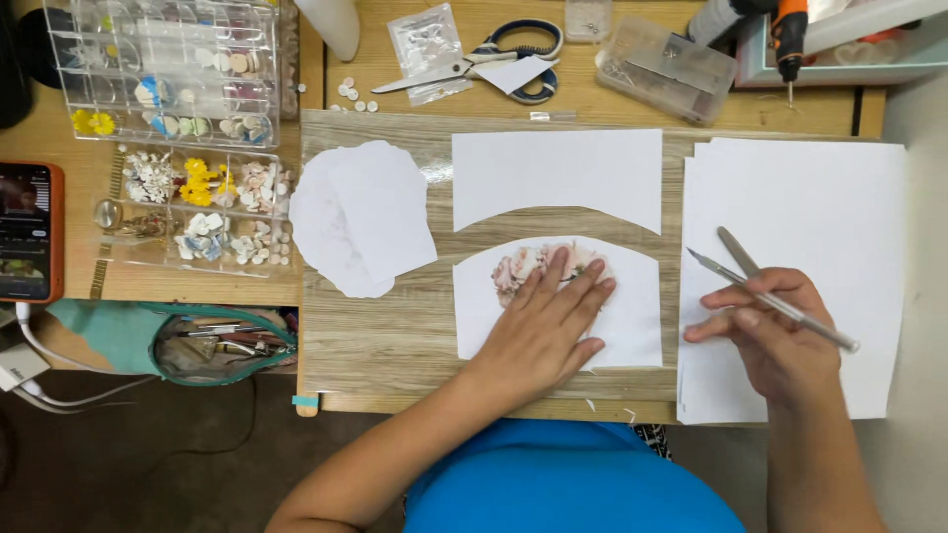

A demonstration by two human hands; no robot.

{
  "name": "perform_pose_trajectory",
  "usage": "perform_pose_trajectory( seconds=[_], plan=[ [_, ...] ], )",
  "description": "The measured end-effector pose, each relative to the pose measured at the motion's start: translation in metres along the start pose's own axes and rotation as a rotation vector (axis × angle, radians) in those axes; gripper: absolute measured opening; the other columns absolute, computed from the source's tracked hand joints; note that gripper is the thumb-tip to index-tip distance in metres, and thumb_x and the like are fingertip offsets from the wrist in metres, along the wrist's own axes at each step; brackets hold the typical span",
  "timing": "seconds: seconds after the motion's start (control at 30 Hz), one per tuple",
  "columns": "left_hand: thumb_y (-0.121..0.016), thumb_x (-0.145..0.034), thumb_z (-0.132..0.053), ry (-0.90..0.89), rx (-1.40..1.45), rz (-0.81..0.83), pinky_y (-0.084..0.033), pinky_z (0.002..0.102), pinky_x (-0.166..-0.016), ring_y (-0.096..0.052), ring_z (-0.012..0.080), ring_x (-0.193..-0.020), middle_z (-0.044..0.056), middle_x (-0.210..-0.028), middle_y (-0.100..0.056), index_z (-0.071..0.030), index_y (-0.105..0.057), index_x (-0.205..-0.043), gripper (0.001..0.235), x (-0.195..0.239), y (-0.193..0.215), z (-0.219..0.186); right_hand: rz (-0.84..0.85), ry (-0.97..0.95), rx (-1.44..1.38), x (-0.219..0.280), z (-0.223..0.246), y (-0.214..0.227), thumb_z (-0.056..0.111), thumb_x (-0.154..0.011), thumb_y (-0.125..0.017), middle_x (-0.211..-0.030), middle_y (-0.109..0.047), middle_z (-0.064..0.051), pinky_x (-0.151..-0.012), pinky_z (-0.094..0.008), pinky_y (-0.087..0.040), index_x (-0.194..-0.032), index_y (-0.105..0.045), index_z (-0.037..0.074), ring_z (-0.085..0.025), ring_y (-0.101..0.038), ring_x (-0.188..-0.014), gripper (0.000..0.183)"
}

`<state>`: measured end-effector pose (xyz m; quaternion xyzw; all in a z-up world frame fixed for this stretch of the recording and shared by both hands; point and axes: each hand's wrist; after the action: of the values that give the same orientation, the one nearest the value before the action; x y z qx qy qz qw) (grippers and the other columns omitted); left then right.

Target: The person uses a craft knife to trace and cut a floral image printed on paper, then switches to scissors to trim the edges. The person handles the paper and tools on a cluttered craft table.

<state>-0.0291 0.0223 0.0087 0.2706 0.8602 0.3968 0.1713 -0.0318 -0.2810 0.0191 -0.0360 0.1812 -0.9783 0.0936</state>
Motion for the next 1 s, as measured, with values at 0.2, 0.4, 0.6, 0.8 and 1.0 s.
perform_pose_trajectory(
  seconds=[0.2,0.4,0.6,0.8,1.0],
  plan=[
    [-0.059,-0.094,0.006,-0.087,-0.126,-0.237,-0.054,0.049,-0.086,-0.056,0.0391,-0.123,0.015,-0.132,-0.065,-0.003,-0.063,-0.132,0.04,-0.031,0.02,0.019,-0.201,-0.069,0.458,0.013,-0.03,-0.025,0.026,-0.108,-0.049,-0.083,-0.069,-0.015,-0.075,-0.04,-0.066,-0.114,-0.063,0.003,-0.026,-0.074,-0.074,0.027],
    [-0.076,-0.084,-0.028,-0.135,-0.161,-0.14,-0.051,0.038,-0.076,-0.06,0.0261,-0.097,0.004,-0.105,-0.067,-0.014,-0.073,-0.109,0.028,-0.048,0.019,0.04,-0.263,0.05,0.463,0.0,-0.034,-0.06,-0.002,-0.097,-0.055,-0.099,-0.065,-0.031,-0.078,-0.054,-0.063,-0.109,-0.066,-0.016,-0.045,-0.075,-0.084,0.021],
    [-0.06,-0.099,-0.036,-0.047,-0.374,-0.367,-0.052,0.036,-0.073,-0.061,0.025,-0.096,0.004,-0.11,-0.064,-0.015,-0.067,-0.119,0.03,-0.019,0.012,0.04,-0.28,-0.045,0.489,-0.018,-0.015,-0.086,-0.01,-0.089,-0.064,-0.107,-0.072,-0.032,-0.084,-0.05,-0.062,-0.12,-0.063,-0.013,-0.038,-0.075,-0.092,0.031],
    [-0.061,-0.096,-0.042,0.168,-0.432,-0.362,-0.052,0.034,-0.063,-0.063,0.0253,-0.091,0.006,-0.107,-0.063,-0.014,-0.066,-0.125,0.041,0.0,0.018,0.019,-0.123,0.052,0.731,-0.046,0.008,-0.1,-0.008,-0.085,-0.074,-0.095,-0.076,-0.026,-0.077,-0.043,-0.062,-0.1,-0.076,-0.007,-0.035,-0.077,-0.082,0.015],
    [-0.063,-0.098,-0.033,0.135,-0.214,-0.348,-0.053,0.039,-0.069,-0.064,0.0306,-0.093,0.011,-0.103,-0.063,-0.008,-0.068,-0.122,0.035,-0.006,0.043,0.024,-0.11,0.041,0.631,-0.059,0.004,-0.101,-0.009,-0.087,-0.072,-0.098,-0.073,-0.027,-0.081,-0.042,-0.061,-0.109,-0.072,-0.01,-0.029,-0.075,-0.085,0.022]
  ],
)
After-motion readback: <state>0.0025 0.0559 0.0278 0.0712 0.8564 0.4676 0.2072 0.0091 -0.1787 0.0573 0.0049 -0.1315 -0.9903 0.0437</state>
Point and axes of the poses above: each hand's wrist, its own x-axis away from the middle knuckle, its own y-axis out of the back of the hand, z = x × y
